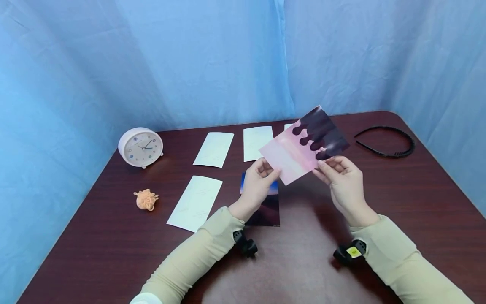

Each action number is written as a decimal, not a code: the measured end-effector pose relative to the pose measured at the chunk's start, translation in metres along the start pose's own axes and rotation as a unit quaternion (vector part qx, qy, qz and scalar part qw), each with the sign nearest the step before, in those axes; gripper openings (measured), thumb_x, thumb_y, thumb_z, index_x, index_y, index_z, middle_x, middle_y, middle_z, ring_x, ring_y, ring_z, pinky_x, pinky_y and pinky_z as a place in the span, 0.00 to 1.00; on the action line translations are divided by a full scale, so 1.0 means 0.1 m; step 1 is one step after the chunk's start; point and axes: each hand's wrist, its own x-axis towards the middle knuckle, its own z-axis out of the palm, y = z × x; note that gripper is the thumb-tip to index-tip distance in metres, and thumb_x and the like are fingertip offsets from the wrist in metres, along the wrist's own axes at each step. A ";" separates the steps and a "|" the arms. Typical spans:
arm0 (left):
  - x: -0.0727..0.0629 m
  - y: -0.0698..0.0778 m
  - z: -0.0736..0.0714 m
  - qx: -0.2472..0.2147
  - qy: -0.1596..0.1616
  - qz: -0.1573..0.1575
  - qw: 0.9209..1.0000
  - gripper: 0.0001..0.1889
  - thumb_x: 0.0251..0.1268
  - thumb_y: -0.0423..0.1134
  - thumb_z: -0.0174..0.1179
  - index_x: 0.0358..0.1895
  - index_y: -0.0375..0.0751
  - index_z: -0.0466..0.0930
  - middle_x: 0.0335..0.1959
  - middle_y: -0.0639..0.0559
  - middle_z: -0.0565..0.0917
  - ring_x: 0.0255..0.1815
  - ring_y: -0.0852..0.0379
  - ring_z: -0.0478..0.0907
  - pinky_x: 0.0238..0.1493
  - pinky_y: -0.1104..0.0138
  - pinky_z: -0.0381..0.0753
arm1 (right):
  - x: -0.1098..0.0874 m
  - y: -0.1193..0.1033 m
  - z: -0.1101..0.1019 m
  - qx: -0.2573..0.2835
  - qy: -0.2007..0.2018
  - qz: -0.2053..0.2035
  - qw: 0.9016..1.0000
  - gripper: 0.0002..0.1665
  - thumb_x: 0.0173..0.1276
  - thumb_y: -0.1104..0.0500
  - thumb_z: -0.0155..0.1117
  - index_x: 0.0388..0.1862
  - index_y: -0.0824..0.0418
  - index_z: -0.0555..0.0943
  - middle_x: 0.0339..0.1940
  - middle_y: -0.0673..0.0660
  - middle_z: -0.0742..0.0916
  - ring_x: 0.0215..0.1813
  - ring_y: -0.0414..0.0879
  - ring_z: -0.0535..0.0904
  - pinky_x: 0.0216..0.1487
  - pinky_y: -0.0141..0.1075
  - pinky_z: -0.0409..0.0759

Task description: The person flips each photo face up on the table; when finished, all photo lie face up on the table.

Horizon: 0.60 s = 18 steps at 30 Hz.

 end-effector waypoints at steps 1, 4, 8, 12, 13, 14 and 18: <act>0.00 0.00 0.00 -0.006 0.006 -0.001 1.000 0.10 0.59 0.25 0.61 0.43 0.26 0.76 0.38 0.35 0.82 0.35 0.59 0.81 0.39 0.74 0.81 | 0.00 0.02 0.01 -0.001 -0.002 0.004 1.000 0.12 0.63 0.81 0.51 0.32 0.69 0.80 0.30 0.59 0.87 0.34 0.45 0.85 0.39 0.37 0.84; 0.02 0.00 0.01 -0.027 0.028 -0.007 0.999 0.10 0.58 0.24 0.61 0.42 0.25 0.76 0.36 0.35 0.82 0.31 0.64 0.79 0.38 0.73 0.81 | 0.00 0.06 0.02 0.005 -0.006 0.017 1.000 0.12 0.63 0.80 0.52 0.32 0.69 0.79 0.30 0.59 0.87 0.35 0.46 0.86 0.40 0.37 0.84; 0.01 0.01 0.01 -0.042 0.053 -0.012 0.998 0.09 0.56 0.24 0.62 0.41 0.23 0.77 0.31 0.37 0.81 0.26 0.68 0.75 0.34 0.74 0.80 | 0.00 0.08 0.00 0.012 -0.004 0.036 0.999 0.12 0.63 0.80 0.52 0.31 0.68 0.79 0.29 0.59 0.87 0.35 0.45 0.86 0.39 0.37 0.84; -0.01 0.01 0.00 -0.044 0.054 -0.008 0.998 0.09 0.54 0.22 0.62 0.39 0.22 0.78 0.29 0.36 0.81 0.24 0.68 0.75 0.32 0.76 0.79 | -0.02 0.07 -0.02 0.005 -0.001 0.049 0.999 0.11 0.64 0.79 0.53 0.31 0.67 0.79 0.28 0.57 0.86 0.33 0.45 0.86 0.38 0.36 0.84; -0.01 0.02 0.00 -0.044 0.051 -0.009 0.998 0.09 0.54 0.22 0.63 0.38 0.22 0.78 0.28 0.37 0.81 0.24 0.68 0.75 0.32 0.76 0.79 | -0.02 0.06 -0.03 0.003 -0.001 0.053 0.999 0.11 0.64 0.78 0.53 0.32 0.67 0.79 0.29 0.57 0.86 0.32 0.45 0.86 0.38 0.36 0.84; -0.01 0.02 -0.01 -0.042 0.047 -0.011 0.998 0.09 0.54 0.22 0.63 0.38 0.22 0.78 0.28 0.37 0.82 0.24 0.68 0.75 0.32 0.75 0.79 | -0.02 0.04 -0.04 -0.003 0.000 0.055 0.998 0.12 0.64 0.78 0.53 0.34 0.66 0.80 0.30 0.56 0.87 0.33 0.45 0.85 0.38 0.36 0.84; -0.04 0.05 -0.09 -0.027 0.018 -0.030 0.999 0.10 0.54 0.23 0.64 0.40 0.24 0.78 0.28 0.38 0.82 0.24 0.66 0.76 0.34 0.73 0.81 | -0.01 -0.05 -0.07 -0.045 0.004 0.058 0.997 0.10 0.66 0.74 0.55 0.39 0.64 0.80 0.32 0.54 0.88 0.33 0.42 0.86 0.36 0.33 0.84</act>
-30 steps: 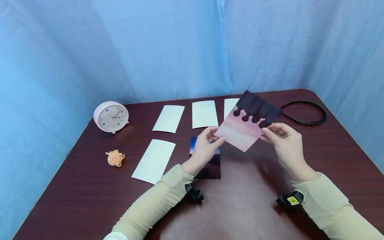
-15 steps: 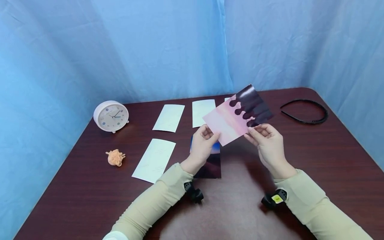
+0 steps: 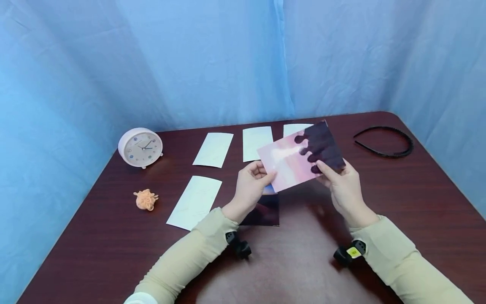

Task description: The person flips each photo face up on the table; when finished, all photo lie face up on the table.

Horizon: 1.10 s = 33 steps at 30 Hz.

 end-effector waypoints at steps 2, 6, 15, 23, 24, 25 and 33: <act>-0.02 0.02 -0.06 0.019 -0.019 -0.004 1.000 0.12 0.54 0.23 0.64 0.42 0.25 0.78 0.30 0.37 0.82 0.25 0.65 0.77 0.34 0.71 0.82 | 0.01 -0.04 -0.02 -0.023 0.005 -0.010 1.000 0.09 0.66 0.73 0.56 0.40 0.63 0.79 0.32 0.53 0.87 0.32 0.41 0.86 0.34 0.32 0.83; -0.06 0.07 -0.20 0.061 -0.063 0.001 0.996 0.16 0.57 0.25 0.63 0.49 0.28 0.77 0.35 0.32 0.82 0.28 0.59 0.79 0.31 0.68 0.84 | 0.04 -0.11 -0.08 -0.071 0.020 -0.037 0.997 0.07 0.65 0.72 0.58 0.38 0.62 0.79 0.29 0.51 0.84 0.29 0.37 0.83 0.29 0.27 0.82; -0.03 0.16 -0.46 0.141 -0.076 0.050 0.986 0.15 0.61 0.28 0.61 0.51 0.30 0.78 0.34 0.35 0.82 0.28 0.60 0.76 0.26 0.75 0.76 | 0.03 -0.21 -0.21 -0.189 -0.058 -0.050 0.979 0.14 0.66 0.74 0.55 0.45 0.61 0.79 0.32 0.48 0.84 0.34 0.36 0.83 0.37 0.25 0.81; 0.02 0.26 -0.63 0.227 -0.069 0.098 0.966 0.15 0.65 0.31 0.58 0.54 0.34 0.79 0.35 0.41 0.83 0.33 0.52 0.78 0.32 0.75 0.76 | 0.00 -0.20 -0.16 -0.262 -0.124 -0.043 0.956 0.18 0.67 0.74 0.53 0.51 0.58 0.77 0.37 0.48 0.84 0.38 0.35 0.83 0.41 0.24 0.80; 0.02 0.27 -0.65 0.234 -0.071 0.106 0.964 0.15 0.65 0.32 0.58 0.54 0.34 0.79 0.34 0.42 0.83 0.33 0.52 0.78 0.31 0.75 0.75 | 0.00 -0.19 -0.14 -0.281 -0.129 -0.041 0.950 0.18 0.67 0.74 0.54 0.51 0.57 0.77 0.38 0.47 0.84 0.39 0.35 0.82 0.40 0.24 0.80; 0.01 0.28 -0.66 0.240 -0.073 0.113 0.961 0.14 0.66 0.32 0.57 0.53 0.34 0.80 0.35 0.42 0.84 0.32 0.53 0.77 0.31 0.75 0.74 | -0.01 -0.19 -0.12 -0.310 -0.136 -0.040 0.940 0.19 0.67 0.73 0.55 0.52 0.56 0.77 0.39 0.45 0.84 0.39 0.33 0.82 0.40 0.23 0.79; -0.03 0.35 -0.68 0.256 -0.102 0.163 0.947 0.11 0.64 0.30 0.58 0.48 0.35 0.83 0.38 0.43 0.85 0.30 0.57 0.75 0.32 0.74 0.73 | -0.13 -0.10 0.06 -0.483 -0.226 -0.013 0.846 0.21 0.66 0.66 0.60 0.58 0.60 0.74 0.41 0.45 0.83 0.43 0.34 0.79 0.38 0.25 0.77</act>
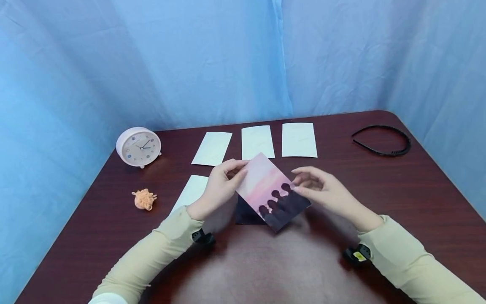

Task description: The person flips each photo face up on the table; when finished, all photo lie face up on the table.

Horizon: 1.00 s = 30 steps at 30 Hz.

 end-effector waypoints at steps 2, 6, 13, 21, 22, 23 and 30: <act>0.00 0.00 0.00 0.001 -0.004 0.002 1.000 0.11 0.64 0.30 0.58 0.47 0.35 0.83 0.39 0.44 0.85 0.31 0.57 0.75 0.33 0.74 0.73 | 0.00 -0.03 0.05 -0.027 -0.022 0.003 0.999 0.21 0.66 0.65 0.61 0.58 0.63 0.74 0.42 0.49 0.82 0.43 0.33 0.79 0.40 0.26 0.77; 0.01 0.00 0.00 0.007 -0.010 -0.008 1.000 0.10 0.64 0.30 0.59 0.46 0.34 0.83 0.41 0.44 0.85 0.36 0.57 0.79 0.39 0.75 0.76 | -0.01 -0.10 0.13 -0.063 -0.047 0.017 0.997 0.20 0.65 0.63 0.62 0.56 0.63 0.75 0.43 0.54 0.82 0.43 0.32 0.77 0.42 0.28 0.78; 0.05 0.00 0.03 -0.006 -0.012 -0.035 0.999 0.08 0.64 0.34 0.60 0.43 0.38 0.84 0.37 0.47 0.85 0.37 0.58 0.80 0.43 0.73 0.78 | -0.03 -0.12 0.21 -0.052 -0.050 0.026 0.997 0.10 0.64 0.64 0.63 0.44 0.62 0.80 0.34 0.50 0.83 0.36 0.34 0.77 0.36 0.29 0.78; 0.07 0.02 0.07 -0.039 0.006 -0.059 0.997 0.12 0.63 0.34 0.61 0.49 0.37 0.80 0.32 0.45 0.81 0.33 0.59 0.74 0.38 0.74 0.72 | -0.05 -0.08 0.24 -0.015 -0.046 0.021 0.999 0.09 0.62 0.69 0.63 0.42 0.69 0.79 0.31 0.50 0.82 0.30 0.36 0.79 0.31 0.35 0.83; 0.07 0.02 0.08 -0.038 0.010 -0.060 0.997 0.14 0.63 0.34 0.61 0.51 0.37 0.79 0.32 0.45 0.81 0.33 0.58 0.74 0.37 0.74 0.71 | -0.05 -0.07 0.24 -0.013 -0.043 0.019 0.999 0.09 0.62 0.70 0.63 0.42 0.70 0.79 0.31 0.50 0.82 0.29 0.36 0.79 0.31 0.35 0.82; 0.07 0.01 0.08 -0.037 0.013 -0.059 0.997 0.16 0.63 0.34 0.61 0.53 0.37 0.77 0.33 0.44 0.81 0.34 0.58 0.74 0.36 0.74 0.70 | -0.05 -0.07 0.23 -0.011 -0.040 0.017 0.999 0.10 0.62 0.71 0.63 0.42 0.70 0.79 0.31 0.50 0.82 0.29 0.36 0.79 0.30 0.35 0.82; 0.05 -0.01 0.13 -0.066 0.022 -0.091 0.993 0.27 0.63 0.33 0.59 0.65 0.39 0.64 0.46 0.42 0.78 0.43 0.52 0.76 0.42 0.68 0.78 | -0.06 -0.04 0.19 -0.003 -0.018 0.037 0.999 0.10 0.64 0.69 0.62 0.43 0.72 0.78 0.30 0.49 0.83 0.28 0.39 0.80 0.32 0.34 0.83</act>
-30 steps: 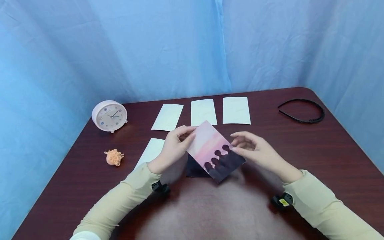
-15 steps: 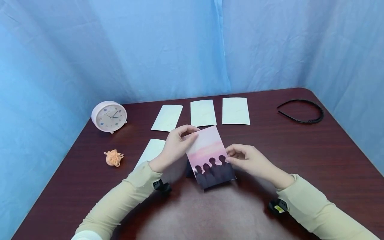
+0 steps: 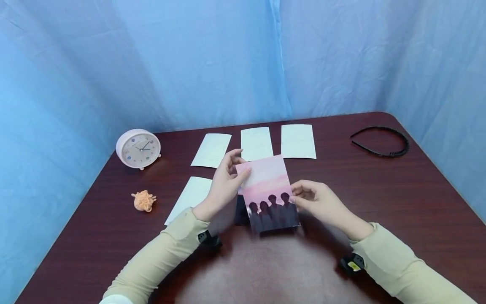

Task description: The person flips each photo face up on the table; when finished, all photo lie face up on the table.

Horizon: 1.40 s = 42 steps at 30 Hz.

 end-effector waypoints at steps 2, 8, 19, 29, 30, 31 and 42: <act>-0.01 -0.01 0.02 -0.010 -0.002 -0.017 1.000 0.28 0.64 0.34 0.59 0.67 0.40 0.61 0.48 0.42 0.76 0.45 0.50 0.76 0.46 0.64 0.79 | 0.00 0.01 -0.01 0.006 0.011 0.005 1.000 0.10 0.64 0.68 0.62 0.43 0.72 0.77 0.29 0.47 0.83 0.27 0.39 0.81 0.32 0.33 0.83; -0.07 -0.04 0.09 -0.041 -0.052 -0.062 0.996 0.30 0.68 0.37 0.56 0.70 0.38 0.56 0.49 0.41 0.75 0.48 0.49 0.77 0.46 0.61 0.81 | 0.00 0.04 -0.06 0.056 0.050 0.014 0.997 0.10 0.66 0.70 0.59 0.44 0.75 0.74 0.30 0.41 0.83 0.28 0.37 0.82 0.31 0.33 0.83; -0.11 -0.08 0.32 -0.023 -0.105 -0.080 0.991 0.27 0.68 0.33 0.55 0.68 0.38 0.59 0.43 0.40 0.79 0.37 0.55 0.77 0.29 0.75 0.71 | -0.02 0.17 -0.15 0.200 0.107 0.046 0.973 0.16 0.66 0.71 0.57 0.40 0.49 0.79 0.32 0.43 0.83 0.33 0.33 0.81 0.30 0.29 0.82; -0.01 -0.03 0.46 0.037 -0.090 -0.060 0.993 0.24 0.65 0.32 0.58 0.63 0.40 0.67 0.37 0.46 0.81 0.32 0.62 0.78 0.29 0.77 0.75 | -0.05 0.26 -0.28 0.199 0.111 0.064 0.972 0.13 0.67 0.68 0.58 0.41 0.49 0.78 0.32 0.43 0.83 0.33 0.33 0.81 0.31 0.29 0.82; -0.01 -0.03 0.48 0.044 -0.091 -0.060 0.993 0.24 0.65 0.32 0.58 0.64 0.39 0.67 0.37 0.47 0.81 0.31 0.62 0.78 0.30 0.77 0.76 | -0.05 0.27 -0.30 0.189 0.110 0.068 0.974 0.13 0.67 0.68 0.58 0.42 0.49 0.77 0.32 0.42 0.83 0.33 0.33 0.81 0.31 0.29 0.82; 0.00 -0.03 0.49 0.051 -0.093 -0.062 0.992 0.24 0.65 0.33 0.58 0.64 0.40 0.67 0.37 0.47 0.81 0.30 0.62 0.78 0.29 0.77 0.76 | -0.05 0.28 -0.32 0.175 0.108 0.073 0.976 0.13 0.68 0.67 0.58 0.42 0.48 0.77 0.32 0.42 0.83 0.33 0.33 0.81 0.31 0.28 0.82; 0.12 0.00 0.72 0.099 -0.165 -0.126 0.973 0.32 0.66 0.33 0.57 0.72 0.39 0.57 0.39 0.47 0.80 0.24 0.62 0.80 0.28 0.76 0.77 | -0.03 0.41 -0.51 0.030 0.068 0.142 0.987 0.24 0.71 0.62 0.56 0.57 0.78 0.66 0.29 0.33 0.81 0.31 0.33 0.80 0.32 0.31 0.83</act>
